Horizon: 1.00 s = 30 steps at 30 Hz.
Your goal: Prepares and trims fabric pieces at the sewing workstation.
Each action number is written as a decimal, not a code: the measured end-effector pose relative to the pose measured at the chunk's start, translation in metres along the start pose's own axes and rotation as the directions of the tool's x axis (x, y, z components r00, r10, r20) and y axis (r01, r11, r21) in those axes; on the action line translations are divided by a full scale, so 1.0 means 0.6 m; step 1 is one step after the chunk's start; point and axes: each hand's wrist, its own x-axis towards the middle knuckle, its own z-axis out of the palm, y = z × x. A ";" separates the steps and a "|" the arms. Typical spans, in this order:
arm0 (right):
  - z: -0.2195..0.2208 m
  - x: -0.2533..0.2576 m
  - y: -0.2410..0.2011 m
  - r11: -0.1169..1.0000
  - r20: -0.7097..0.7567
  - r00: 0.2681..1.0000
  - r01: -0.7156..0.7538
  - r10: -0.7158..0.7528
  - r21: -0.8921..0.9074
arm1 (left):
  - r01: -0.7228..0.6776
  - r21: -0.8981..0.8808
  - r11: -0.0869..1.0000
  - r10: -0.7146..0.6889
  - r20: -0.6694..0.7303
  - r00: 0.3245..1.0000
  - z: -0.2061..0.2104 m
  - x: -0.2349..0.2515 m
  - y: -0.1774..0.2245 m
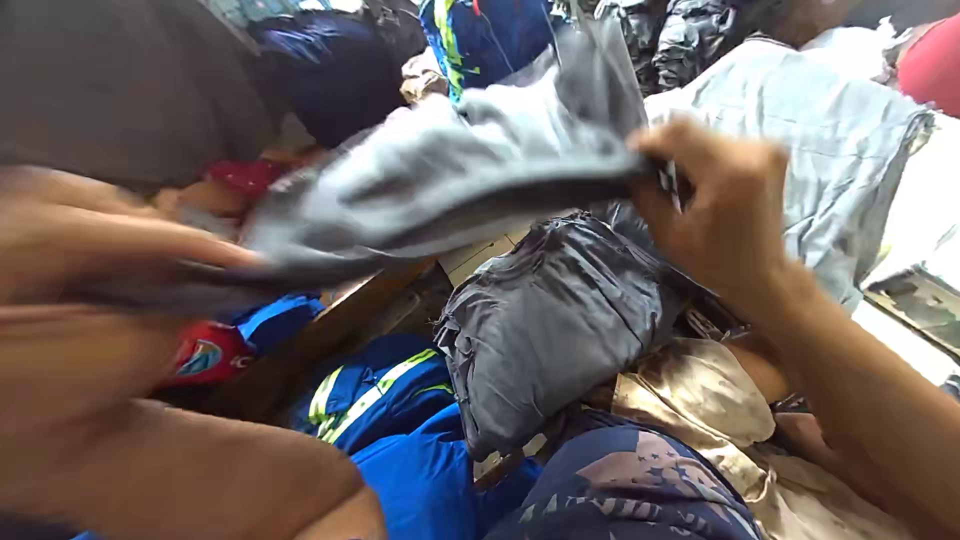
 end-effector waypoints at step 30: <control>-0.001 -0.590 0.037 0.779 0.365 0.717 -0.625 0.594 -0.040 | 0.219 0.228 0.949 -0.312 0.569 0.761 0.735 -0.036 0.166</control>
